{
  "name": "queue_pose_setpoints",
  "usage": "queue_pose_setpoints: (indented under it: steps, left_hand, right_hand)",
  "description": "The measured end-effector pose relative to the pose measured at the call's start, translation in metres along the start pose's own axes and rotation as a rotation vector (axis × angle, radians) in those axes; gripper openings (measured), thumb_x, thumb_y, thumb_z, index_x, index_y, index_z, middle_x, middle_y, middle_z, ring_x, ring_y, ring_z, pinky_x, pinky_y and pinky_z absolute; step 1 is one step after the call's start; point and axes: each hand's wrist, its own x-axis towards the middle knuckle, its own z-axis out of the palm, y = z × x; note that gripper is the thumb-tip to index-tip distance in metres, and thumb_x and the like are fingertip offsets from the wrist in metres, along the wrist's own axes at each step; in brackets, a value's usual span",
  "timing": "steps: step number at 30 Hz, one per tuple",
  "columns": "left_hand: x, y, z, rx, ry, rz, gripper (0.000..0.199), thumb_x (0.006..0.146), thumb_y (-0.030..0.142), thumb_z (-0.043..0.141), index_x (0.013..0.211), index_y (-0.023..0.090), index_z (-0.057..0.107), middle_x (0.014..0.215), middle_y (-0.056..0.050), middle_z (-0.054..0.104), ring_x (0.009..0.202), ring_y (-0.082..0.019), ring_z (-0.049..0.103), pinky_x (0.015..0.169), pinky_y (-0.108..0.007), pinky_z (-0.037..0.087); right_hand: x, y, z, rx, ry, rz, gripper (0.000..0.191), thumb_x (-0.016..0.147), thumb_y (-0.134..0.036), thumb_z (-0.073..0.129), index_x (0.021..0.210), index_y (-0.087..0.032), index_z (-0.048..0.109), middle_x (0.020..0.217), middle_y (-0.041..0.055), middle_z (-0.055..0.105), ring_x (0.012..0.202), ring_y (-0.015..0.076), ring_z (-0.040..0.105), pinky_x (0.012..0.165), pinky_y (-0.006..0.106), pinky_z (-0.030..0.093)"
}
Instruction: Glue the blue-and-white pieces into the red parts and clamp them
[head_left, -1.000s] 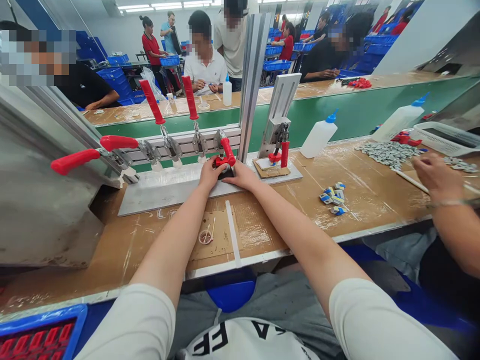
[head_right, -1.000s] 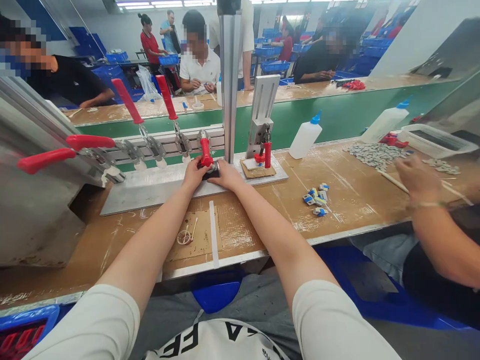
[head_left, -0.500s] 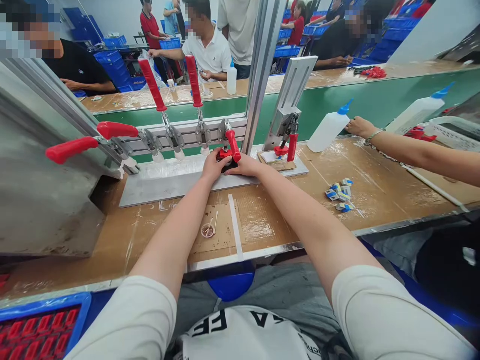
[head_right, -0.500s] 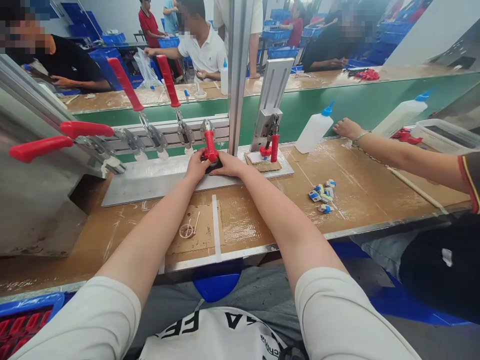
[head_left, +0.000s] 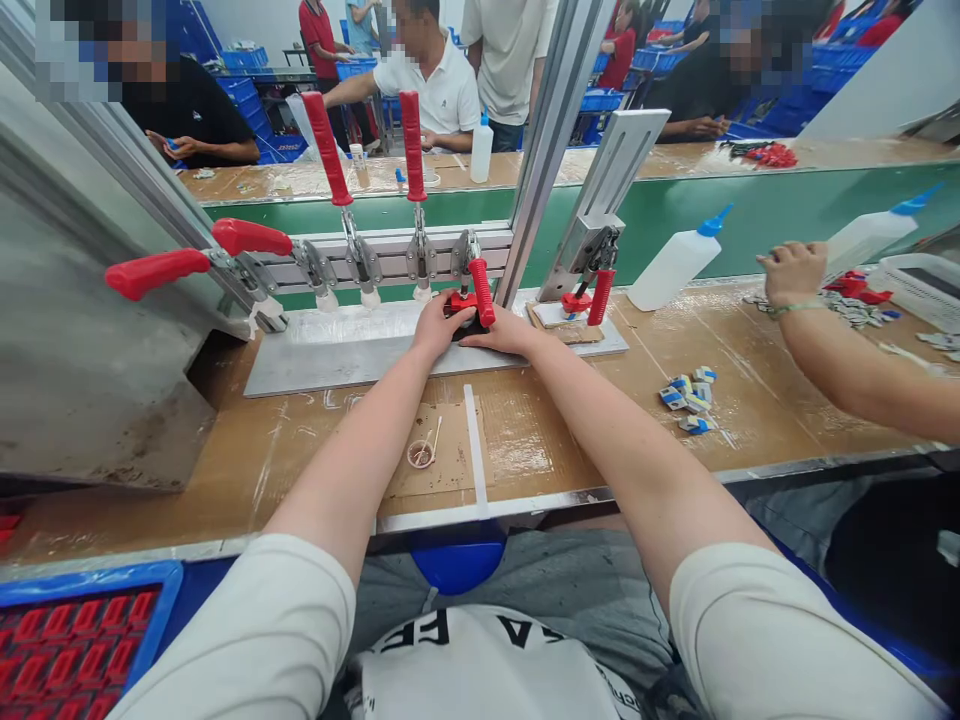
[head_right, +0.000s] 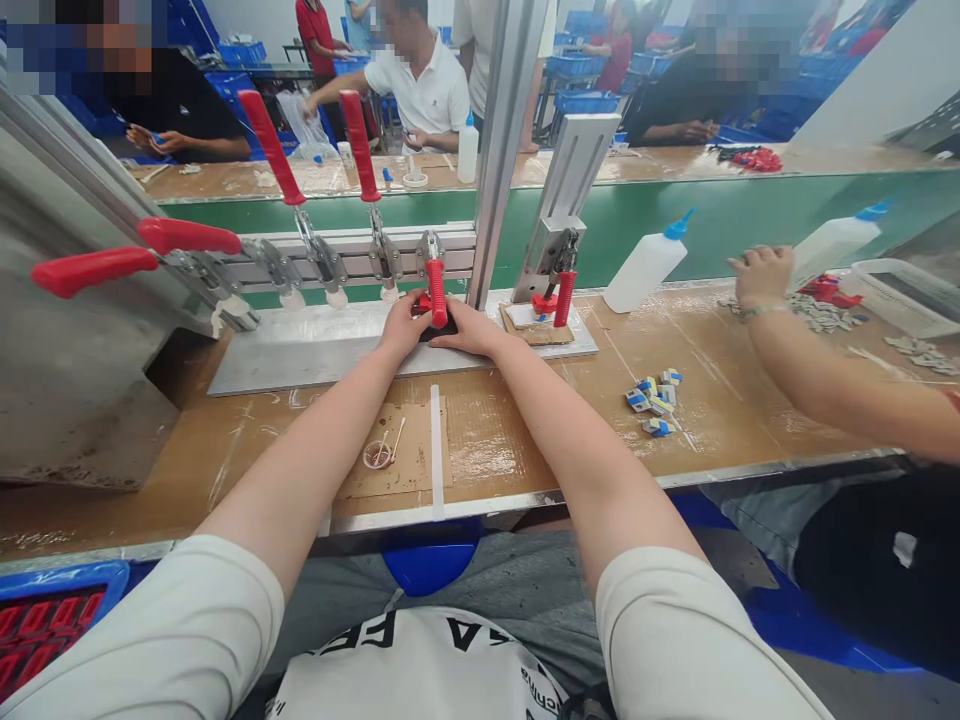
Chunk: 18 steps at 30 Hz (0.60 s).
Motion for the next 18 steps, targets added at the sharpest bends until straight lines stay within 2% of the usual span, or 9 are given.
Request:
queue_pose_setpoints:
  steps: [3,5,6,7,9,11,13,15,18]
  left_hand:
    - [-0.001,0.0,0.001,-0.02,-0.004,-0.004,0.048,0.085,0.036,0.083,0.126,0.015,0.07,0.114,-0.011,0.078,0.107,-0.027,0.074,0.106,-0.04,0.053]
    - [-0.001,-0.001,0.002,-0.02,0.003,-0.015,0.05,0.084,0.037,0.085,0.126,0.015,0.07,0.113,-0.011,0.078,0.106,-0.027,0.073,0.106,-0.041,0.053]
    - [-0.001,-0.001,0.002,-0.015,0.008,-0.016,0.05,0.083,0.038,0.085,0.126,0.016,0.07,0.113,-0.011,0.078,0.106,-0.027,0.073,0.106,-0.041,0.053]
    - [-0.001,-0.001,0.002,-0.009,0.013,-0.012,0.05,0.083,0.038,0.086,0.125,0.016,0.071,0.112,-0.01,0.078,0.106,-0.027,0.073,0.105,-0.041,0.053]
    - [-0.001,-0.001,0.002,-0.003,0.017,-0.006,0.048,0.083,0.037,0.086,0.124,0.017,0.071,0.112,-0.009,0.078,0.105,-0.027,0.073,0.103,-0.041,0.054]
    - [-0.002,0.0,0.001,-0.002,0.016,-0.011,0.045,0.084,0.033,0.085,0.123,0.017,0.072,0.112,-0.009,0.078,0.106,-0.027,0.073,0.102,-0.04,0.054]
    - [-0.004,0.002,0.001,-0.003,0.014,-0.02,0.043,0.085,0.03,0.083,0.124,0.017,0.072,0.113,-0.01,0.078,0.107,-0.028,0.072,0.103,-0.04,0.053]
    - [-0.005,0.005,0.001,0.005,0.013,-0.024,0.042,0.085,0.03,0.083,0.123,0.017,0.072,0.112,-0.009,0.078,0.107,-0.027,0.072,0.103,-0.04,0.053]
    - [-0.006,0.007,0.001,0.039,0.015,-0.026,0.041,0.085,0.033,0.083,0.121,0.017,0.072,0.111,-0.009,0.079,0.105,-0.027,0.072,0.102,-0.04,0.053]
  right_hand:
    - [-0.016,-0.012,-0.002,0.067,0.339,0.034,0.051,0.09,-0.055,0.076,0.13,-0.024,0.068,0.135,0.0121,0.074,0.132,0.0324,0.066,0.116,0.053,0.051]
    - [-0.023,-0.027,-0.006,0.168,0.578,0.076,0.041,0.101,-0.062,0.06,0.121,-0.026,0.065,0.113,0.0098,0.077,0.113,0.0286,0.072,0.098,0.047,0.059]
    - [-0.024,-0.036,-0.008,0.234,0.624,0.094,0.042,0.103,-0.065,0.055,0.117,-0.027,0.062,0.103,0.0076,0.076,0.103,0.0264,0.073,0.087,0.043,0.06]
    - [-0.025,-0.047,-0.01,0.301,0.613,0.109,0.043,0.103,-0.069,0.053,0.113,-0.028,0.059,0.095,0.0054,0.073,0.093,0.0243,0.073,0.077,0.038,0.06]
    - [-0.022,-0.069,-0.012,0.407,0.473,0.132,0.047,0.099,-0.075,0.059,0.108,-0.029,0.052,0.086,0.0019,0.069,0.08,0.0209,0.071,0.062,0.032,0.054]
    - [-0.02,-0.09,-0.01,0.462,0.34,0.147,0.054,0.091,-0.076,0.07,0.103,-0.029,0.047,0.083,-0.0005,0.067,0.071,0.0183,0.068,0.055,0.028,0.05]
    - [-0.02,-0.103,-0.004,0.493,0.301,0.147,0.06,0.086,-0.076,0.076,0.099,-0.029,0.041,0.08,-0.0023,0.066,0.066,0.0167,0.066,0.051,0.026,0.047]
    - [-0.024,-0.105,0.005,0.514,0.306,0.149,0.063,0.085,-0.077,0.076,0.097,-0.03,0.037,0.076,-0.0037,0.065,0.063,0.0163,0.064,0.049,0.026,0.044]
    - [-0.029,-0.09,0.02,0.521,0.305,0.178,0.062,0.088,-0.08,0.07,0.094,-0.03,0.033,0.07,-0.0059,0.062,0.059,0.0155,0.06,0.05,0.026,0.04]
